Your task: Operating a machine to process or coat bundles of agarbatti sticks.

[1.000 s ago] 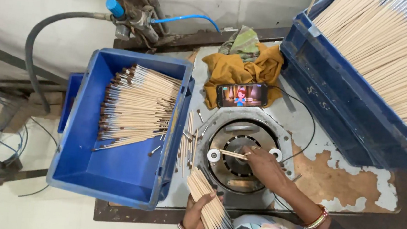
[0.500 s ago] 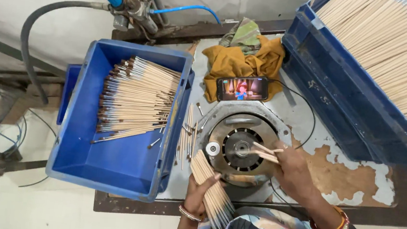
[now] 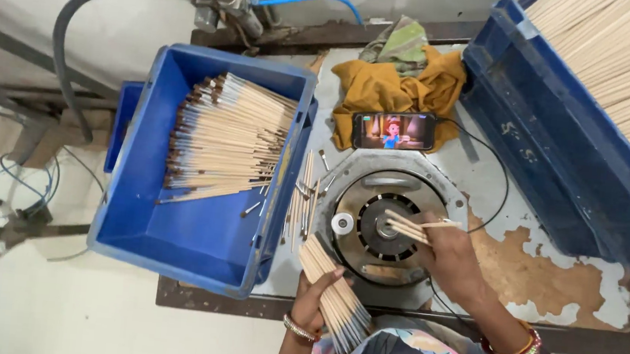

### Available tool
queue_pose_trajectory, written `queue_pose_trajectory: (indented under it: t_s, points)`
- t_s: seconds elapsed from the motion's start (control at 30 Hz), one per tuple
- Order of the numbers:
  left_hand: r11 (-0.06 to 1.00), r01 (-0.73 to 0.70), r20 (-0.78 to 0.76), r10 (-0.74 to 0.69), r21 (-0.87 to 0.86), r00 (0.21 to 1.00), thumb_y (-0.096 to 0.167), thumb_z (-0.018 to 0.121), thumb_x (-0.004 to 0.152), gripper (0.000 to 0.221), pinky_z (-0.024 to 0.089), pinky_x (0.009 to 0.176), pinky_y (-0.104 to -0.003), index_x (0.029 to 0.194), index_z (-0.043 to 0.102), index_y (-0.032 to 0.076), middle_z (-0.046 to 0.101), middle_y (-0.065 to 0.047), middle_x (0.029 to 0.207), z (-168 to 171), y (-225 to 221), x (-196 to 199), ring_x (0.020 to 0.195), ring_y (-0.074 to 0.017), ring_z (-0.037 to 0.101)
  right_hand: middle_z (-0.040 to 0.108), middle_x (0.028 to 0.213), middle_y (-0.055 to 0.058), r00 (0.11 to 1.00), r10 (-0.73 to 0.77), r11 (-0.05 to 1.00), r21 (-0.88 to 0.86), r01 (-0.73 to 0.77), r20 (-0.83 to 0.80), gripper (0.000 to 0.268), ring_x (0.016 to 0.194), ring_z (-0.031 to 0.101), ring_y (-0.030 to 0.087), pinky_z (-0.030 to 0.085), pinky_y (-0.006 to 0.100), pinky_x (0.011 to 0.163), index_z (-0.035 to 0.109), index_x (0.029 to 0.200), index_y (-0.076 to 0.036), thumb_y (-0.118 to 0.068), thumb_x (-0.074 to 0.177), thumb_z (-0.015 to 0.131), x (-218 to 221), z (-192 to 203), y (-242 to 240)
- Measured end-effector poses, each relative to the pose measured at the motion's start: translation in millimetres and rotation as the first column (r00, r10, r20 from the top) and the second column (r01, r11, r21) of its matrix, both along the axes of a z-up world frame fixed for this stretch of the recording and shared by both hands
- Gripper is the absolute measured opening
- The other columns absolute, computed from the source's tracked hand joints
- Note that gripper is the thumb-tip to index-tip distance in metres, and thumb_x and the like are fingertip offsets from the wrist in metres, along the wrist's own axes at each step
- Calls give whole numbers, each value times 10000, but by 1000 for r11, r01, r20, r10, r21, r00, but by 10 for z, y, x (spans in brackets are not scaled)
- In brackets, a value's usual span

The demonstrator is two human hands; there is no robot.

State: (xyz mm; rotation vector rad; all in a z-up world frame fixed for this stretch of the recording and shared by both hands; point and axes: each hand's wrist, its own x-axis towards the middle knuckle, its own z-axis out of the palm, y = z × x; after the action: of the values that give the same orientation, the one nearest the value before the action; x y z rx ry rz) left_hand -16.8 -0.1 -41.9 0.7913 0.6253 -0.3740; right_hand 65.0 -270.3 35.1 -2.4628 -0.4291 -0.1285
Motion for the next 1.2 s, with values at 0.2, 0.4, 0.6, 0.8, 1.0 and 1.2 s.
queue_pose_trajectory:
  t_s: [0.2, 0.4, 0.6, 0.8, 1.0, 1.2]
  points:
    - [999, 44, 90, -45, 11, 995, 68, 777, 852, 280, 625, 640, -375, 1071, 623, -16, 705, -123, 920, 83, -47, 71, 797, -276, 752, 682, 938, 187, 999, 30, 981, -188, -38, -41, 294, 864, 679, 404, 538, 504, 714, 630, 1158, -54, -80, 865, 622, 122, -83, 305]
    - [999, 41, 72, -40, -5, 997, 63, 780, 839, 316, 642, 657, -388, 1091, 598, 2, 698, -118, 939, 76, 44, 9, 819, -278, 760, 662, 1052, 161, 982, -66, 961, -276, 15, -176, 185, 979, 665, 393, 543, 508, 797, 634, 1094, -81, -112, 914, 602, 188, -82, 360]
    - [992, 124, 168, -122, -1, 978, 35, 794, 819, 377, 656, 706, -417, 1125, 577, -2, 697, -117, 957, 230, 42, -53, 864, -266, 765, 688, 988, 186, 994, 40, 994, -102, -50, -98, 264, 945, 675, 431, 534, 499, 776, 645, 1108, -46, -62, 848, 601, 59, 47, 297]
    - [928, 206, 534, -350, 311, 769, 43, 835, 858, 466, 605, 870, -347, 1278, 637, 2, 716, -139, 1124, 335, -46, 79, 981, -186, 709, 747, 927, 134, 896, 181, 978, 168, -121, -407, 245, 844, 741, 329, 569, 426, 734, 712, 1094, -93, -156, 866, 649, -212, 315, 329]
    - [970, 214, 280, -240, 118, 930, 197, 877, 890, 469, 611, 761, -354, 1254, 660, -5, 723, -158, 1080, -115, -91, -29, 897, -208, 732, 744, 1012, 192, 961, -88, 988, -142, 52, -261, 284, 904, 711, 379, 556, 474, 782, 745, 1170, -171, -228, 929, 607, -204, 558, 11]
    - [984, -66, 121, 87, -166, 989, 193, 828, 892, 482, 621, 649, -373, 1290, 606, 36, 736, -123, 1053, -231, 74, -207, 878, -254, 741, 714, 985, 227, 975, 95, 877, -446, -178, -203, 244, 935, 699, 415, 552, 528, 859, 665, 1187, -116, -302, 1030, 662, 585, -2222, -664]
